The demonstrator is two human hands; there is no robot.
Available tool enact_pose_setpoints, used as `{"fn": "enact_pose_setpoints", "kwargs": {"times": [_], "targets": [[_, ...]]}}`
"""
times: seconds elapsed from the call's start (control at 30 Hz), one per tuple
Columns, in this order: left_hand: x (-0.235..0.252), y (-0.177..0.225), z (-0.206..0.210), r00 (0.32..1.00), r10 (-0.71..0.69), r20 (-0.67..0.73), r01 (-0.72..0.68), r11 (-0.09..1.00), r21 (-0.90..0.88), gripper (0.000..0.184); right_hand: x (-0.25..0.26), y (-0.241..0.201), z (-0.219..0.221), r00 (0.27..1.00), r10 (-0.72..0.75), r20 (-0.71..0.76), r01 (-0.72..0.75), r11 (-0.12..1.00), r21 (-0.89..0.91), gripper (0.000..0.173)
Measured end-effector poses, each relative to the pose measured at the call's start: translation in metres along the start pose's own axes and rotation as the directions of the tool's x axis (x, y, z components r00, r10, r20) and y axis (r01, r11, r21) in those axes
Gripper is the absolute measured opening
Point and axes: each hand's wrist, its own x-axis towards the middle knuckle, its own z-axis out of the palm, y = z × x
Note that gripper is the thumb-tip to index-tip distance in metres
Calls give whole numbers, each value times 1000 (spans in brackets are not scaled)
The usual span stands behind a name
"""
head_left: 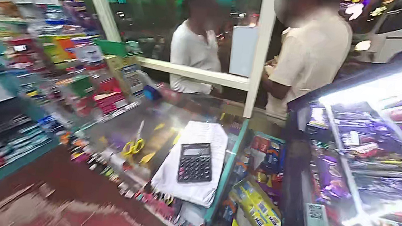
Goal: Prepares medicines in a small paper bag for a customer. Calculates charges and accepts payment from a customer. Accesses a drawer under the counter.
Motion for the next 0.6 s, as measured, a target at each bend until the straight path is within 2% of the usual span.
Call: {"fn": "enact_pose_setpoints", "kwargs": {"times": [0.1, 0.17, 0.23, 0.33, 0.4, 0.47, 0.53, 0.6], "targets": [[-63, 17, -20, 976, -101, -192, 96, 995, -31, 29, -20, -9, 43, 952, 143, 272, -207, 951, 228, 27], [-112, 27, -38, 933, -178, -312, 168, 984, -60, 27, -33, -17, 81, 881, 128, 456, -276, 921, 274, 29], [-168, 35, -55, 874, -198, -444, 197, 979, -51, 27, -48, -26, 129, 809, 72, 583, -281, 919, 275, 31], [-267, 43, -78, 749, -162, -642, 194, 981, -21, 29, -80, -45, 215, 634, 9, 773, -323, 912, 255, 27], [-341, 48, -91, 572, -166, -804, 229, 973, -39, 24, -110, -54, 281, 469, -24, 883, -364, 905, 218, 24], [-420, 58, -103, 341, -192, -920, 264, 959, -102, 21, -154, -64, 358, 279, -50, 959, -425, 889, 170, 23], [-507, 65, -111, 116, -204, -972, 259, 951, -169, 24, -214, -77, 437, 82, -46, 996, -463, 883, 79, 25], [-592, 76, -117, -115, -180, -977, 301, 931, -207, 25, -281, -94, 512, -100, -66, 993, -417, 909, 19, 27]]}}
